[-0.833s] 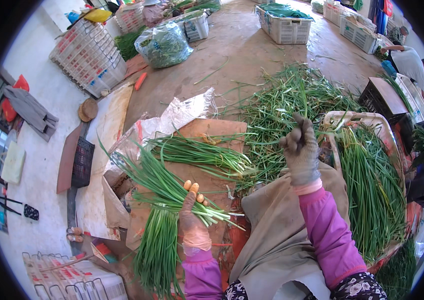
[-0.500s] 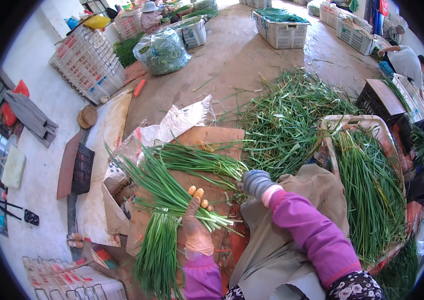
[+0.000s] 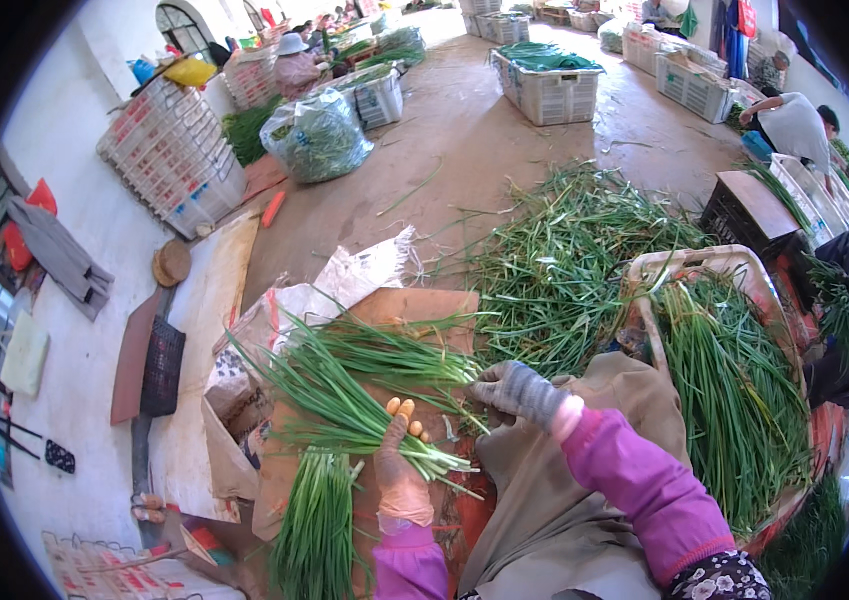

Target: The person sorts and cleans green onions by hand, removing damaged outer leaves and organizing them into bundles on the floor.

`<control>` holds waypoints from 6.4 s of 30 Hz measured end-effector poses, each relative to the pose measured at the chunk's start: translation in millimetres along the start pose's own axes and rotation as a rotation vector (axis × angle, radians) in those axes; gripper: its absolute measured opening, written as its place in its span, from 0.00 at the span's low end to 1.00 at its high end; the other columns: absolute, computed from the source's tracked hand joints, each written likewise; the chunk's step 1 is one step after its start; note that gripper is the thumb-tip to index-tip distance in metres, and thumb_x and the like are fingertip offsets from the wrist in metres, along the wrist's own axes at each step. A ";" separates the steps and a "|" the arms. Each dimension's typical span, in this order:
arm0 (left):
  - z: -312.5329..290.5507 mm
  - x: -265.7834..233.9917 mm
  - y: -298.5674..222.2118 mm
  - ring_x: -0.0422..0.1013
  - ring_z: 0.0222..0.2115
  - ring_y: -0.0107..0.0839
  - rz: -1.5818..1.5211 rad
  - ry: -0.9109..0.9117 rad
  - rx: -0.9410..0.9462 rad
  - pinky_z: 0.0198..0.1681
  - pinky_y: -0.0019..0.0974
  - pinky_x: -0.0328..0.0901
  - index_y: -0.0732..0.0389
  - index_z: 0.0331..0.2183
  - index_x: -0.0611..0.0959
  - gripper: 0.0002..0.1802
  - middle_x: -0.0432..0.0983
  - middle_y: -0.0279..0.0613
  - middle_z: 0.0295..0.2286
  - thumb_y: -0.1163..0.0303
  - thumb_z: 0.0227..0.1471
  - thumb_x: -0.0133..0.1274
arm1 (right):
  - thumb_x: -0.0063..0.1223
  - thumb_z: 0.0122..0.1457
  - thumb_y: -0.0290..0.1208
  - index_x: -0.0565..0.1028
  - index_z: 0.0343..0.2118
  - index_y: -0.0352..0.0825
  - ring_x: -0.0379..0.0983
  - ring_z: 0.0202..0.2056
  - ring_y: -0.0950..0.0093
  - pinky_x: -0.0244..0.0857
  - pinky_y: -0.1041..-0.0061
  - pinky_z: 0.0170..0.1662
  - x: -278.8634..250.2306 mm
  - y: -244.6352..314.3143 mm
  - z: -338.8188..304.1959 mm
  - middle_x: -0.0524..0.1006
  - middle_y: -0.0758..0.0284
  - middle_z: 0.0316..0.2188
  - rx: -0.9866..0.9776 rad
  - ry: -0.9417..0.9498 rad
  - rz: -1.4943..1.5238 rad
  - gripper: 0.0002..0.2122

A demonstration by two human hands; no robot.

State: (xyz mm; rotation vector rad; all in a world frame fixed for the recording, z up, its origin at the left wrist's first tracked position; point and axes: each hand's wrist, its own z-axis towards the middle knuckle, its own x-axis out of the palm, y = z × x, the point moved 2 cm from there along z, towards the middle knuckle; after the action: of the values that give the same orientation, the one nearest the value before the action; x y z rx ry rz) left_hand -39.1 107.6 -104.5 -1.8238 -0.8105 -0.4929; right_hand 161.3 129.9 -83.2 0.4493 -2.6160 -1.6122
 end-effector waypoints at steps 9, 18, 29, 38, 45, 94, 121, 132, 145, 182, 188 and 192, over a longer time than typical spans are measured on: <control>-8.0 26.8 12.6 0.64 0.23 0.21 -0.133 0.285 -0.053 0.29 0.27 0.66 0.57 0.48 0.70 0.23 0.74 0.38 0.37 0.67 0.49 0.54 | 0.47 0.58 0.39 0.75 0.37 0.32 0.70 0.21 0.85 0.65 0.82 0.24 18.6 -26.7 -62.5 0.75 0.71 0.19 -0.424 -0.043 0.152 0.14; -11.9 37.5 6.8 0.65 0.22 0.20 0.236 0.210 0.082 0.25 0.27 0.65 0.60 0.50 0.69 0.24 0.71 0.36 0.36 0.78 0.48 0.51 | 0.48 0.54 0.42 0.73 0.39 0.34 0.72 0.31 0.65 0.65 0.71 0.35 18.5 2.8 -58.6 0.75 0.57 0.29 -0.490 -0.025 -0.398 0.17; -34.7 105.1 29.7 0.64 0.22 0.19 0.401 0.162 0.185 0.25 0.26 0.65 0.60 0.48 0.71 0.23 0.71 0.34 0.34 0.77 0.48 0.51 | 0.44 0.55 0.41 0.73 0.38 0.32 0.73 0.31 0.64 0.66 0.67 0.36 -31.2 -61.9 -0.1 0.76 0.59 0.26 -0.261 -0.499 0.132 0.16; -37.5 115.9 31.3 0.64 0.21 0.19 0.418 0.147 0.208 0.25 0.25 0.64 0.59 0.47 0.72 0.21 0.71 0.33 0.32 0.76 0.48 0.52 | 0.49 0.51 0.40 0.69 0.42 0.34 0.72 0.36 0.57 0.65 0.65 0.38 15.0 21.8 -59.3 0.74 0.54 0.33 -0.513 -0.161 -0.642 0.19; -40.5 118.1 18.8 0.64 0.21 0.19 0.371 0.098 0.285 0.26 0.24 0.64 0.59 0.46 0.73 0.20 0.71 0.32 0.30 0.75 0.48 0.52 | 0.49 0.50 0.37 0.70 0.40 0.35 0.72 0.36 0.58 0.66 0.66 0.37 32.7 -7.9 -4.4 0.74 0.54 0.33 -0.699 -0.215 -0.516 0.16; -18.1 40.6 -11.0 0.65 0.22 0.20 0.083 0.138 0.056 0.25 0.24 0.65 0.60 0.50 0.69 0.24 0.71 0.39 0.40 0.71 0.49 0.54 | 0.48 0.57 0.38 0.72 0.41 0.32 0.74 0.30 0.76 0.67 0.78 0.35 37.7 -29.7 -20.4 0.77 0.64 0.28 -0.457 0.095 -0.128 0.15; -19.5 19.5 -30.6 0.69 0.29 0.21 0.013 0.125 0.178 0.34 0.30 0.70 0.59 0.47 0.71 0.23 0.72 0.31 0.30 0.65 0.49 0.54 | 0.50 0.54 0.39 0.73 0.26 0.33 0.71 0.17 0.74 0.66 0.75 0.19 8.4 -34.2 45.7 0.75 0.65 0.19 -0.111 -0.004 0.796 0.12; -6.4 10.6 0.3 0.68 0.26 0.22 0.012 0.171 0.108 0.29 0.28 0.69 0.59 0.48 0.69 0.27 0.72 0.34 0.32 0.60 0.48 0.56 | 0.48 0.55 0.36 0.74 0.31 0.30 0.72 0.24 0.81 0.67 0.82 0.29 13.9 -26.7 -39.8 0.76 0.68 0.23 -0.192 0.052 0.560 0.12; -18.3 26.8 -18.6 0.72 0.28 0.29 -0.024 0.279 0.119 0.38 0.41 0.70 0.58 0.56 0.58 0.36 0.74 0.41 0.32 0.81 0.45 0.52 | 0.48 0.52 0.41 0.71 0.38 0.38 0.72 0.37 0.60 0.64 0.65 0.40 28.7 -8.2 -14.3 0.75 0.59 0.33 -0.548 0.317 -0.783 0.14; -6.0 22.2 13.2 0.72 0.32 0.33 0.181 0.085 0.032 0.38 0.36 0.69 0.64 0.44 0.72 0.19 0.74 0.43 0.35 0.80 0.47 0.50 | 0.51 0.54 0.40 0.74 0.39 0.29 0.73 0.30 0.76 0.66 0.75 0.34 45.0 -30.6 -6.1 0.76 0.63 0.27 -0.482 -0.119 0.003 0.17; -3.8 38.7 -20.0 0.70 0.32 0.34 0.115 0.175 0.286 0.41 0.38 0.67 0.63 0.46 0.70 0.24 0.73 0.42 0.32 0.82 0.43 0.52 | 0.42 0.58 0.27 0.72 0.34 0.29 0.72 0.31 0.80 0.67 0.78 0.36 34.0 -39.7 6.7 0.76 0.67 0.28 -0.483 -0.171 0.682 0.08; 2.5 54.0 -61.5 0.70 0.30 0.29 0.057 0.277 0.351 0.40 0.37 0.68 0.64 0.50 0.66 0.30 0.72 0.39 0.31 0.77 0.42 0.56 | 0.49 0.51 0.34 0.72 0.37 0.32 0.73 0.34 0.63 0.67 0.70 0.39 -0.8 -57.2 56.1 0.76 0.58 0.30 -0.225 -0.444 -0.186 0.13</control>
State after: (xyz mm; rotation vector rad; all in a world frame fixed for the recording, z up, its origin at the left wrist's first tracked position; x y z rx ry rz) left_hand -46.6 140.8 -30.0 -1.4139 -0.6092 -0.5171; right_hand 164.8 154.9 -159.2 0.3659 -2.6949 -2.2699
